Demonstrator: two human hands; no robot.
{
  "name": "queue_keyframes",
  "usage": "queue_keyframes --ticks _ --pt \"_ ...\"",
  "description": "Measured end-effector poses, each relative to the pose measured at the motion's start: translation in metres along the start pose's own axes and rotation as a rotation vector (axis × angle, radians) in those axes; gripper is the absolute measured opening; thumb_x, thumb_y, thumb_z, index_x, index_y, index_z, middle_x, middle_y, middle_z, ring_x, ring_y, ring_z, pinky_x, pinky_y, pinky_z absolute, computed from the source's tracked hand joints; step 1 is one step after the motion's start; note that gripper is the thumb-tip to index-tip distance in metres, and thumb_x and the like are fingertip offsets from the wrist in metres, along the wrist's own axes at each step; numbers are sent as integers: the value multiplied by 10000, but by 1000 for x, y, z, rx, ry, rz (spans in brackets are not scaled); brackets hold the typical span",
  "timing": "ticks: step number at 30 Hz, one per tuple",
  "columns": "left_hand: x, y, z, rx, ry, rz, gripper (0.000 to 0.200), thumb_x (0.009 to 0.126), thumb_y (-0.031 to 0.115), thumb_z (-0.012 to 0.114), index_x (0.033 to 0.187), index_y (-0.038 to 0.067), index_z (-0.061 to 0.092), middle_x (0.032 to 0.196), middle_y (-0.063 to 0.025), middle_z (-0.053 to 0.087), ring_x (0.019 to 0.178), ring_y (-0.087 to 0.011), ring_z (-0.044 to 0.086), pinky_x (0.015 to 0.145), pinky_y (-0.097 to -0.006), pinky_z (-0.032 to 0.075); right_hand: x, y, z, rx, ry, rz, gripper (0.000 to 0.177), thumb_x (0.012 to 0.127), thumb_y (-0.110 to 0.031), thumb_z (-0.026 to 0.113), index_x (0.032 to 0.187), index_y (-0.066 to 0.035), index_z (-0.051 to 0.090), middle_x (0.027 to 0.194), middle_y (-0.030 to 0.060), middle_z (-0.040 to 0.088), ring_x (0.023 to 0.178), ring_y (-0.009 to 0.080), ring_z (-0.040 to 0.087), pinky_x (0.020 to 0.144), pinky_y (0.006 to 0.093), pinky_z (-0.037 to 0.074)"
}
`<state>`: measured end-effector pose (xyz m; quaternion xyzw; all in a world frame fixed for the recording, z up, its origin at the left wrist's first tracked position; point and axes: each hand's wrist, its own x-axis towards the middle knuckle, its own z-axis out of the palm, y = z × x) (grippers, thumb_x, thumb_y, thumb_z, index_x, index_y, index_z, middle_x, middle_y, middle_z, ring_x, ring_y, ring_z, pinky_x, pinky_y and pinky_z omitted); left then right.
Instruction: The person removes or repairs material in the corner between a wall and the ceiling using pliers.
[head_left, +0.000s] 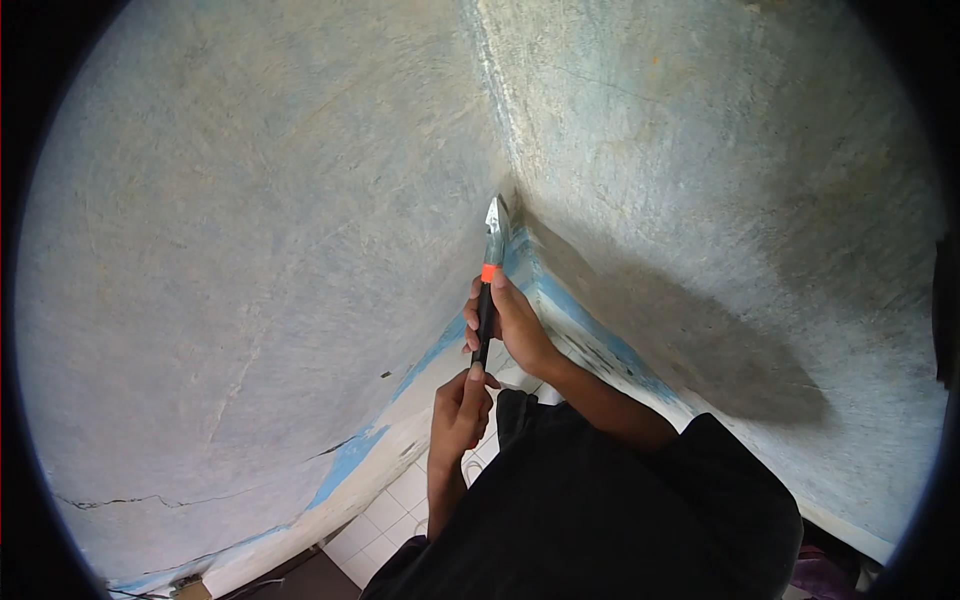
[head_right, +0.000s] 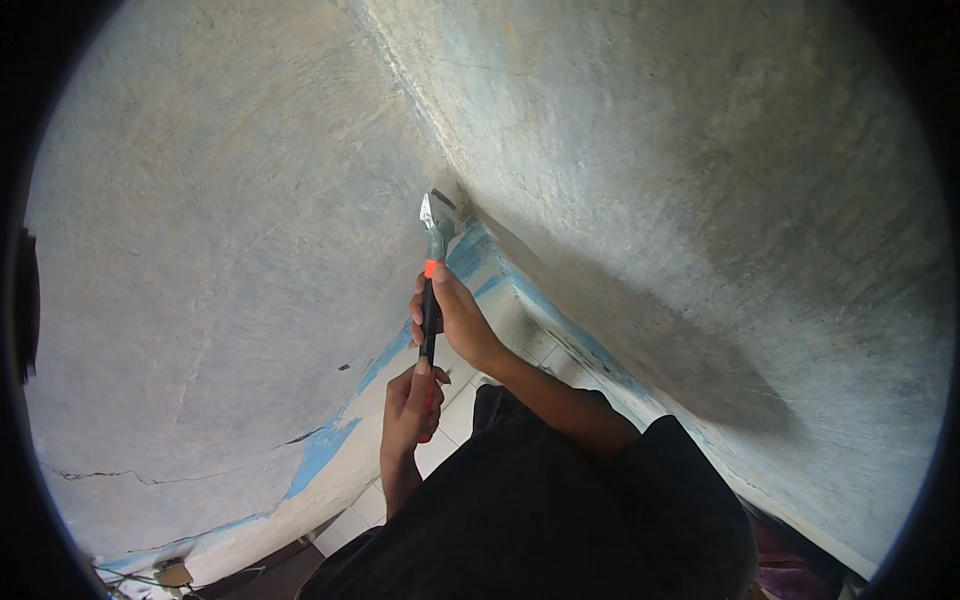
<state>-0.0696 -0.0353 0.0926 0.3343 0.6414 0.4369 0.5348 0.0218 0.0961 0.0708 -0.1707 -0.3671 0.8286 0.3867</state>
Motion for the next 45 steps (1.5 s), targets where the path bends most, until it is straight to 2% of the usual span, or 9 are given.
queue_keyframes --ticks 12,15,18,22,25,30,38,41,45 --pt "-1 -3 29 -46 112 -40 469 999 410 447 818 1 589 505 33 419 365 -41 347 349 -226 238 -3 -9 -10 -4 1 61 540 967 -617 278 1002 -97 420 718 34 486 560 152 536 593 346 522" --pt "-12 -2 29 -82 127 -111 469 998 411 451 814 2 588 523 33 424 385 -41 354 364 -228 249 -8 -9 -11 11 1 90 530 974 -603 275 1004 -94 419 711 34 486 544 147 530 584 341 520" --pt "0 -12 37 -41 127 -45 471 995 421 457 817 3 581 530 36 423 392 -39 353 368 -223 246 -5 -11 -16 -21 -4 40 520 981 -591 272 1013 -93 417 720 36 490 542 152 532 589 342 521" --pt "-13 0 37 -94 153 -99 455 996 412 460 809 11 570 538 39 427 392 -46 348 369 -221 247 -8 -12 -10 36 -17 90 517 982 -588 278 1004 -92 422 688 28 480 513 140 512 572 325 510" --pt "-4 -5 45 -75 147 -56 449 997 408 458 810 15 571 542 39 429 389 -46 340 365 -224 241 -7 -11 -15 -2 12 29 521 982 -589 279 1002 -91 426 701 32 482 522 145 516 572 334 507" --pt "-13 -9 45 -81 157 -59 476 993 457 427 824 23 528 522 35 396 352 -45 334 313 -221 244 -11 -16 -7 33 16 111 534 973 -606 285 996 -93 433 664 20 470 482 127 495 518 299 485" --pt "-12 -12 47 -82 150 -46 476 998 457 412 801 34 514 524 29 400 344 -56 337 304 -226 250 -12 -15 -4 20 30 106 540 981 -598 260 979 -87 432 659 22 466 451 122 463 488 292 474" --pt "0 -18 58 -19 165 60 478 998 459 408 800 36 512 522 32 396 337 -51 322 303 -218 229 -8 -13 -17 -2 22 46 538 982 -596 265 975 -85 433 667 25 469 472 126 475 510 304 483" --pt "-12 -13 51 -94 155 -35 464 1001 440 415 804 31 513 526 29 406 356 -51 342 325 -221 258 -12 -15 -6 15 41 80 534 980 -599 271 971 -91 435 638 9 456 441 109 447 461 276 453"
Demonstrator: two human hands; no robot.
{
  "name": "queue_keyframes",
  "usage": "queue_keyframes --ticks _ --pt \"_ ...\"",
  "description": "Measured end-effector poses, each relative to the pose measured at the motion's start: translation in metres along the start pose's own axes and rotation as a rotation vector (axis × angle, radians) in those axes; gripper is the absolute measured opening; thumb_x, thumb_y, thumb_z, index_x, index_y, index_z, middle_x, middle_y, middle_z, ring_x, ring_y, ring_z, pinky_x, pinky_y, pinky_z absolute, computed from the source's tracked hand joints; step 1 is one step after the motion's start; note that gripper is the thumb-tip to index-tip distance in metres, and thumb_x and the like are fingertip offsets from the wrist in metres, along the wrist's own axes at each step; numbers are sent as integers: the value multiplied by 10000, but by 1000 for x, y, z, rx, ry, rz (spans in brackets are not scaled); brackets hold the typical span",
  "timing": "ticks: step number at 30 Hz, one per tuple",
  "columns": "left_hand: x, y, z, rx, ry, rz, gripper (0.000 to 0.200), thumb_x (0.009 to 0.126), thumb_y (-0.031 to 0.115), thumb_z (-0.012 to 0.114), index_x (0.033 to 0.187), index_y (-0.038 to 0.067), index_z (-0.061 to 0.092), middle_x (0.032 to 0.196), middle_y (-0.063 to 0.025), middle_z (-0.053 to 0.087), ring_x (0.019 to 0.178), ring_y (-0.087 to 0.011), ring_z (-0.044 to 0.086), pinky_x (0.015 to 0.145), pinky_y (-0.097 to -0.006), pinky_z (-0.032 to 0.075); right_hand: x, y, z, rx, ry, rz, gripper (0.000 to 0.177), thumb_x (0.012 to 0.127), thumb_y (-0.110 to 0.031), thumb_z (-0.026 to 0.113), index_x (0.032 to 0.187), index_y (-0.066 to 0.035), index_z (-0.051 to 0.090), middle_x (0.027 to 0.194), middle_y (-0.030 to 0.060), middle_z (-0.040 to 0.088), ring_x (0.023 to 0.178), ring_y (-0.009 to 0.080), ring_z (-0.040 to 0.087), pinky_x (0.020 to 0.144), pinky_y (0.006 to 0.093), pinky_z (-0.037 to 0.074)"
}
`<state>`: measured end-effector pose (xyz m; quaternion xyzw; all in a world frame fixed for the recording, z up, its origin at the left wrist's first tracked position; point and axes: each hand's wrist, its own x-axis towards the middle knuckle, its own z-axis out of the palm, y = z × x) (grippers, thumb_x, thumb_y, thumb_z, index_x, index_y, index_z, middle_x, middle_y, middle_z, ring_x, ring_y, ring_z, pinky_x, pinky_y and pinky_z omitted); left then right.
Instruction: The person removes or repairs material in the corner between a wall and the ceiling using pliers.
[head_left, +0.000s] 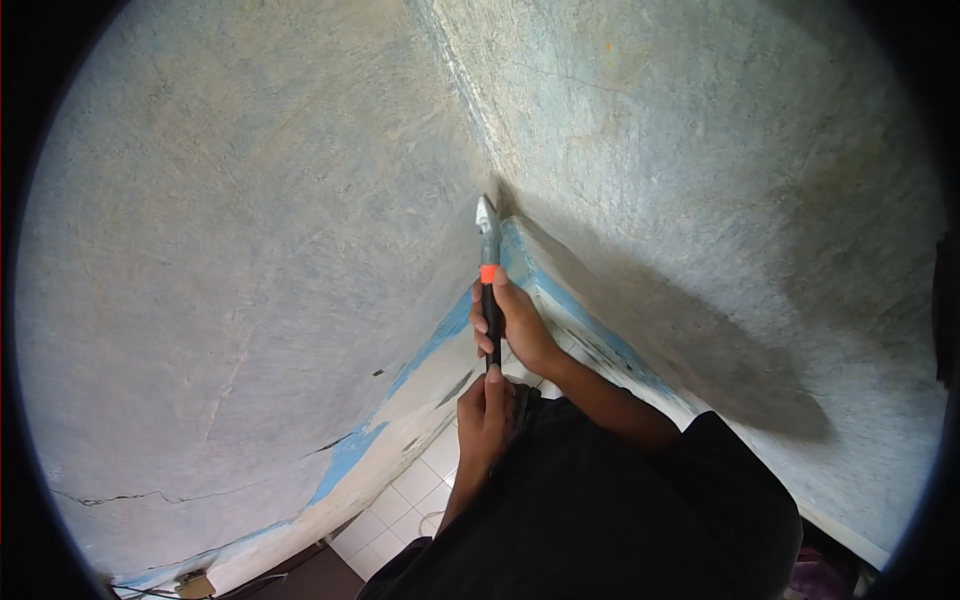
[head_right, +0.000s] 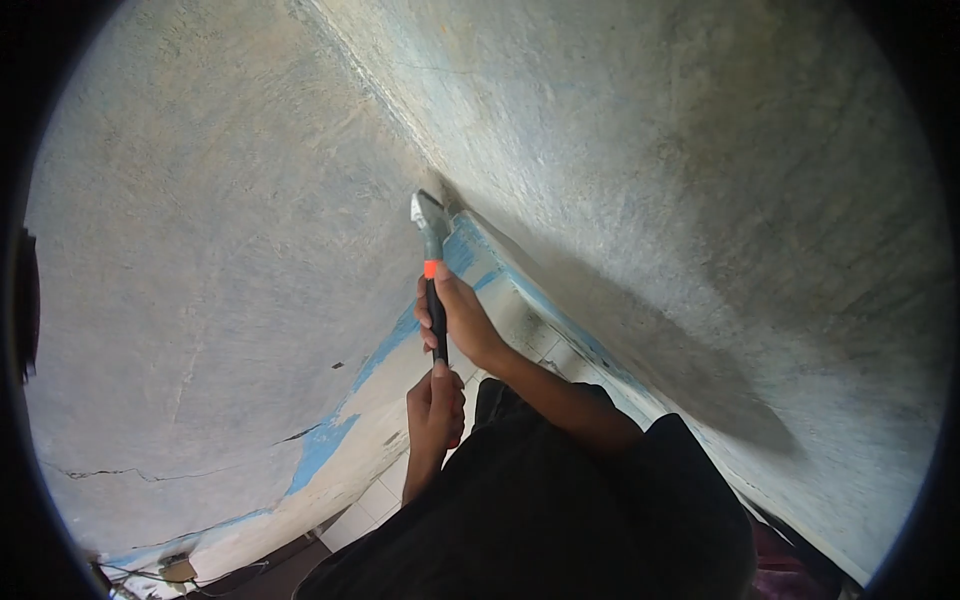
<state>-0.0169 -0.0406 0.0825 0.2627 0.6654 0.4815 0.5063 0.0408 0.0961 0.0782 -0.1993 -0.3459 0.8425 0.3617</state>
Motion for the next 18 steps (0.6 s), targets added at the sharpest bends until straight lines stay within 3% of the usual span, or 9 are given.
queue_keyframes --ticks 5,8,18 --pt "14 -16 12 28 6 61 473 996 462 415 795 43 501 516 35 388 340 -44 319 304 -220 230 3 -1 -14 -28 -24 -31 542 974 -610 271 969 -93 433 649 15 459 462 113 465 494 292 473" --pt "0 6 4 -41 5 -66 449 1008 399 440 744 44 513 564 34 435 459 -43 364 419 -219 266 0 0 -4 -9 4 5 544 975 -609 270 967 -90 431 641 11 455 450 105 453 475 273 462" --pt "14 -7 3 -35 -59 -10 459 1009 423 423 796 29 525 535 35 404 406 -47 344 379 -222 250 7 4 -15 -78 32 -38 544 972 -610 282 978 -86 424 659 23 464 469 123 471 500 288 475"
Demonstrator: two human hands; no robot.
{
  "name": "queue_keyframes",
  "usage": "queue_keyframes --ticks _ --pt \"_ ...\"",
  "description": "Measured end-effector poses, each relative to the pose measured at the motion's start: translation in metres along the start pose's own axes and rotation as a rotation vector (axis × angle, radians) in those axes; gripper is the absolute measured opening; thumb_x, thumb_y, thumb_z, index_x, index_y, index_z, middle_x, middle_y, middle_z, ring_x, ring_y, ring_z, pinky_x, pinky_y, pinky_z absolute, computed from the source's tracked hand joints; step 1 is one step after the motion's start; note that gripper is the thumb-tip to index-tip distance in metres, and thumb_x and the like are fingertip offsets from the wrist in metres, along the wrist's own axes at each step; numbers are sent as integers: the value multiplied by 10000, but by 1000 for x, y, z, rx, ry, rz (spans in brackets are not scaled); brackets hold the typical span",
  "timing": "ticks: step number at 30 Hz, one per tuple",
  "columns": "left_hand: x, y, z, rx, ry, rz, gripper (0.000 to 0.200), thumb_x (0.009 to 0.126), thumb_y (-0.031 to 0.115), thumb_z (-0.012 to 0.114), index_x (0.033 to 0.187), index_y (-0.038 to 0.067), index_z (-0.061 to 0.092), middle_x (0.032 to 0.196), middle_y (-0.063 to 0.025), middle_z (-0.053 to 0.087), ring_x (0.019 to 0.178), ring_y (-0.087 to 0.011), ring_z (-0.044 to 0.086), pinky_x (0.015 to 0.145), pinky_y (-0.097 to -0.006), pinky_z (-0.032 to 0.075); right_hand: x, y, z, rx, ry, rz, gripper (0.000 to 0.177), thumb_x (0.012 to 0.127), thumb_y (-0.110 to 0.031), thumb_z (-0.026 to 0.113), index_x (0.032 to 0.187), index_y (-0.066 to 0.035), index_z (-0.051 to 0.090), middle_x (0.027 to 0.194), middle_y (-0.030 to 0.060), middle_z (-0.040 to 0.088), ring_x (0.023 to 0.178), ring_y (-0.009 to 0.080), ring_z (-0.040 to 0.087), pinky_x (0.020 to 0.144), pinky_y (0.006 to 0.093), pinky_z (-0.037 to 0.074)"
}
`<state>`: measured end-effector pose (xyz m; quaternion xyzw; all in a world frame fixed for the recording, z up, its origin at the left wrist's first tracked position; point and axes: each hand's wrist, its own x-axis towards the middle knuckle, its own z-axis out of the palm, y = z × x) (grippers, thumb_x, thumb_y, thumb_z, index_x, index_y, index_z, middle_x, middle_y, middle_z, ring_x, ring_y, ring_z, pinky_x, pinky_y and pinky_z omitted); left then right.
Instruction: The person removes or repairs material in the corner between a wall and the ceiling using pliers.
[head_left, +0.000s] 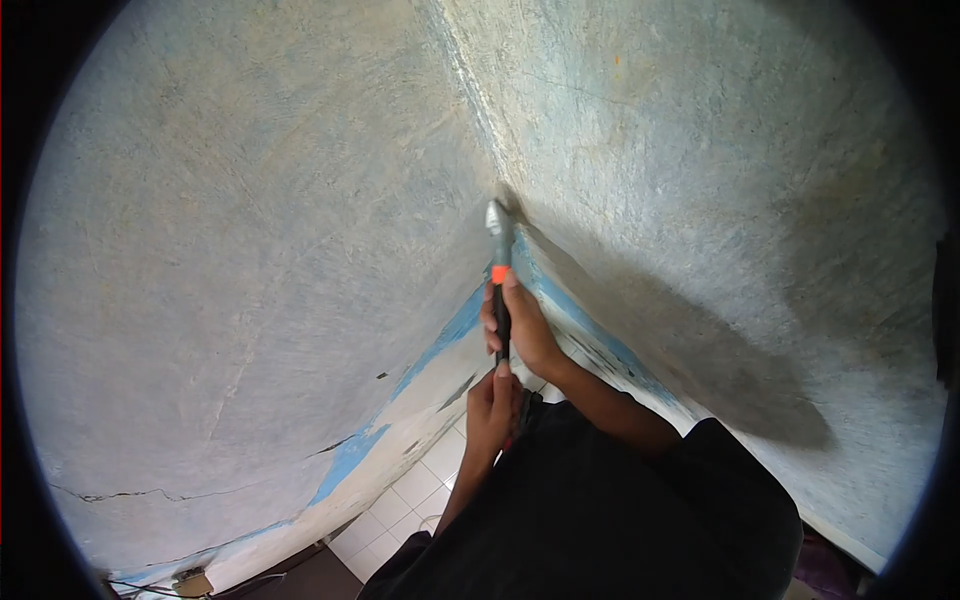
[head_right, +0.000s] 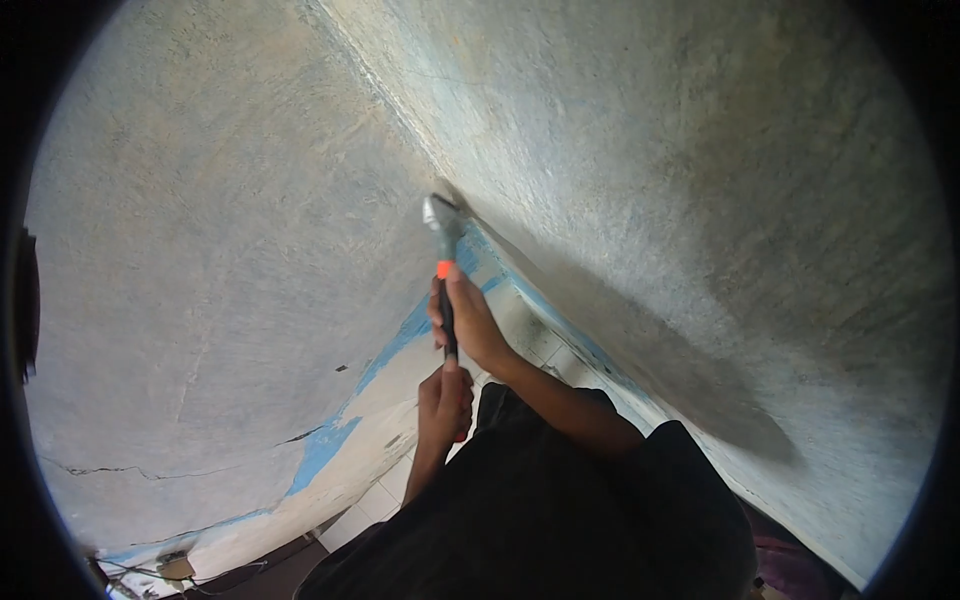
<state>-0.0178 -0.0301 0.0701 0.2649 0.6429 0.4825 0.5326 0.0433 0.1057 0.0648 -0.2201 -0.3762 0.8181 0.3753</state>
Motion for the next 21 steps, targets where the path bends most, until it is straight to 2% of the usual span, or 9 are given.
queue_keyframes --ticks 4,6,7,14,17,21 --pt "4 -3 -1 2 -12 -5 470 999 441 441 784 33 533 538 31 418 411 -51 353 388 -226 263 0 6 -5 30 -5 36 542 972 -609 285 980 -85 422 671 25 466 483 130 480 517 299 482" --pt "9 -13 -11 29 1 12 469 998 441 441 788 33 536 536 25 427 399 -56 357 373 -235 268 1 8 -5 8 -9 12 534 977 -601 281 979 -84 418 668 24 464 483 130 481 517 297 480" --pt "15 -15 -9 77 -6 47 491 998 463 405 802 32 534 511 27 407 348 -52 338 320 -221 252 2 9 -5 -4 2 12 532 979 -597 279 982 -84 419 671 26 466 488 133 484 522 300 482" --pt "23 -21 -22 107 -15 104 492 998 455 413 805 18 532 494 37 396 337 -41 333 314 -215 244 5 11 1 -19 -23 -52 526 985 -584 269 981 -83 428 692 38 481 509 138 508 553 309 504" --pt "26 -14 -20 75 -58 65 463 1014 382 412 760 24 558 519 34 420 433 -41 358 414 -237 254 6 13 -4 -61 -14 -75 532 985 -585 270 995 -79 432 694 39 483 540 150 528 581 326 516" --pt "24 -23 -31 91 -12 78 476 1007 416 425 760 30 553 528 33 424 432 -43 353 419 -231 246 5 20 -1 -17 -17 -26 525 988 -577 271 994 -76 426 702 43 487 535 149 525 568 318 514"
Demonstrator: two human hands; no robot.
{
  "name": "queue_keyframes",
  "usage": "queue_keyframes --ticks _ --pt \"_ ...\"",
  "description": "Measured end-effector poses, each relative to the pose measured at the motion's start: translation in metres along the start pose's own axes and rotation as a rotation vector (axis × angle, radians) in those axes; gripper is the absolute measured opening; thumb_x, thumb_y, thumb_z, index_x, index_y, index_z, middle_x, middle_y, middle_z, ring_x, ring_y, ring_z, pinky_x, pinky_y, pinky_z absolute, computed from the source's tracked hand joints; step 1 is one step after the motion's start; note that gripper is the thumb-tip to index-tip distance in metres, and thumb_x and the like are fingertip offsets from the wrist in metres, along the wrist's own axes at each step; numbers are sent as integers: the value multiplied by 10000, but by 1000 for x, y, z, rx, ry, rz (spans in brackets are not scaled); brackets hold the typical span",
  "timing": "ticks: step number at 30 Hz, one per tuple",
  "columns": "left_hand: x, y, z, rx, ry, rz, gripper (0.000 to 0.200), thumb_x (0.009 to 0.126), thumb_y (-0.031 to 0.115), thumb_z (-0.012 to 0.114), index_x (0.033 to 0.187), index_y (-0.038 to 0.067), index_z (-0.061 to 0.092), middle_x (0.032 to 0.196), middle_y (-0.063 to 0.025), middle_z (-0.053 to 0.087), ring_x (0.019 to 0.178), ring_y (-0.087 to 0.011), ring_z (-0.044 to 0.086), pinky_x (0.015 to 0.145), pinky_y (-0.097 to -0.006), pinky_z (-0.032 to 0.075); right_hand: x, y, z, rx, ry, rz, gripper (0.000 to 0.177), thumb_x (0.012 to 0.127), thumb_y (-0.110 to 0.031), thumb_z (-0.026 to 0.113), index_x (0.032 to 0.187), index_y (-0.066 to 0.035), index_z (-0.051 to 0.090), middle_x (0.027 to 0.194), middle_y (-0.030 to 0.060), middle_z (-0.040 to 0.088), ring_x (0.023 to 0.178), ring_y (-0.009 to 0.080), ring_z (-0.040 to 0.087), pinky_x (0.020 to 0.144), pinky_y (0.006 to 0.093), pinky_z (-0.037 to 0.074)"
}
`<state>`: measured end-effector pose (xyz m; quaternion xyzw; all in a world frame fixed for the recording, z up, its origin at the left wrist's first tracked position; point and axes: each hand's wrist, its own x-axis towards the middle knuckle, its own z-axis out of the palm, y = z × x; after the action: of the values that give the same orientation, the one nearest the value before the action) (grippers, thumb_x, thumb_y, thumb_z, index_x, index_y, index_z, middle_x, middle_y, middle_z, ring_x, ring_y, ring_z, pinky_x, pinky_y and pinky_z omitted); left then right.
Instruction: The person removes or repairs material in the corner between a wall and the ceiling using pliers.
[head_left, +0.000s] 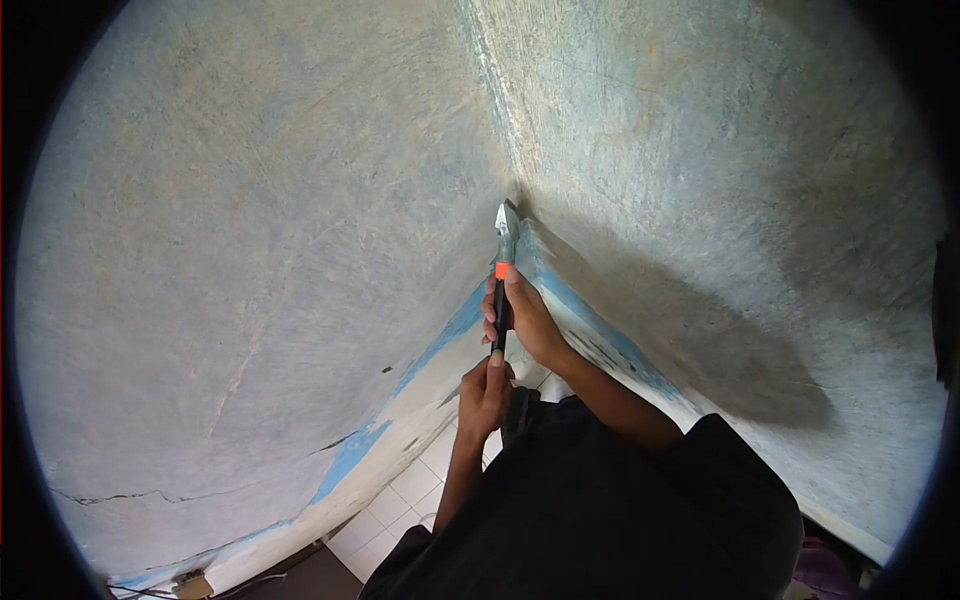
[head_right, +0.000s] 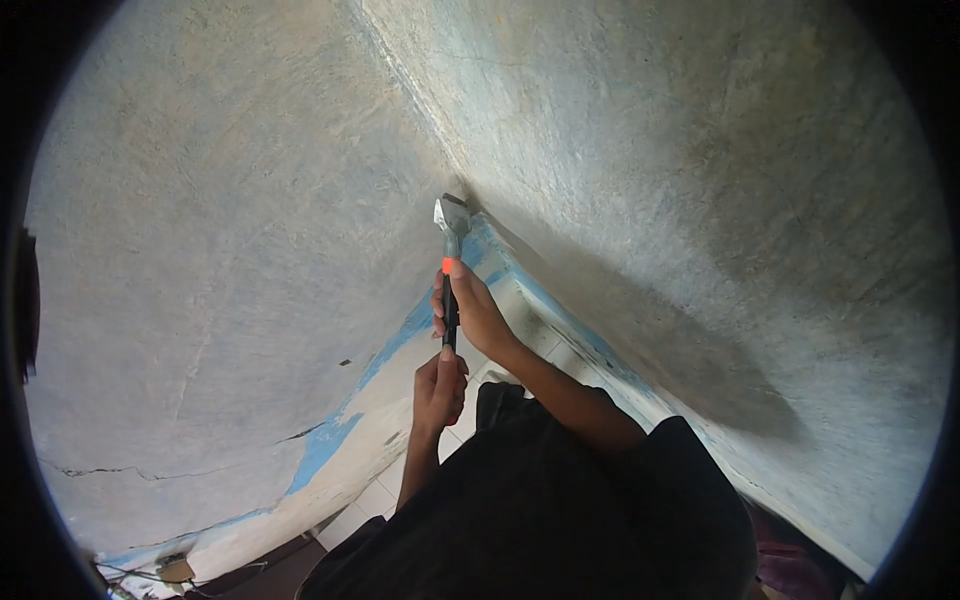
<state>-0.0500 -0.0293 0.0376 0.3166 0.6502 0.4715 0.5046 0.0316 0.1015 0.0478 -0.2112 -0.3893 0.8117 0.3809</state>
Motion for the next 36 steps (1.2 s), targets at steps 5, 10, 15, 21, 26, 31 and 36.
queue_keyframes --ticks 5,10,15,21,26,31,36 --pt "8 -5 3 26 -23 59 491 1001 452 410 778 35 543 488 33 405 337 -49 334 323 -219 243 1 1 -4 -17 1 -39 524 988 -578 271 998 -76 422 703 41 486 532 148 524 566 318 512" --pt "12 -5 3 -29 -67 48 490 1001 444 411 770 31 537 481 29 407 333 -53 345 321 -217 256 3 -3 -1 -69 45 -66 515 992 -569 275 997 -77 427 712 41 498 541 147 530 574 314 515" --pt "12 -6 -8 -81 -120 -6 500 999 465 402 792 26 526 485 26 397 336 -54 340 322 -218 262 3 1 -2 -51 50 -50 501 997 -555 286 996 -77 436 717 33 500 560 141 539 570 297 503" --pt "20 -7 -6 -146 -173 -27 501 995 471 417 809 24 548 507 19 418 368 -58 356 358 -227 273 3 -2 -2 -135 24 -94 520 989 -569 301 996 -70 451 729 37 504 561 140 530 569 296 493" --pt "23 -11 -2 -131 -152 17 505 996 474 412 808 26 552 502 16 422 358 -57 352 346 -229 266 3 -3 1 -140 71 -87 522 991 -565 299 983 -68 458 726 35 499 558 139 526 571 293 490" --pt "21 -15 6 -213 -177 -39 464 992 446 446 810 34 558 525 20 432 377 -50 349 365 -227 270 -2 -5 -4 -114 84 -63 517 989 -567 309 989 -71 456 719 35 491 554 132 518 566 293 482" --pt "18 -37 30 16 -75 40 409 985 403 492 819 35 562 567 27 436 490 -49 401 453 -228 314 -16 -2 -17 -66 168 -37 500 994 -554 310 1015 -71 437 692 23 457 506 113 470 512 272 447"
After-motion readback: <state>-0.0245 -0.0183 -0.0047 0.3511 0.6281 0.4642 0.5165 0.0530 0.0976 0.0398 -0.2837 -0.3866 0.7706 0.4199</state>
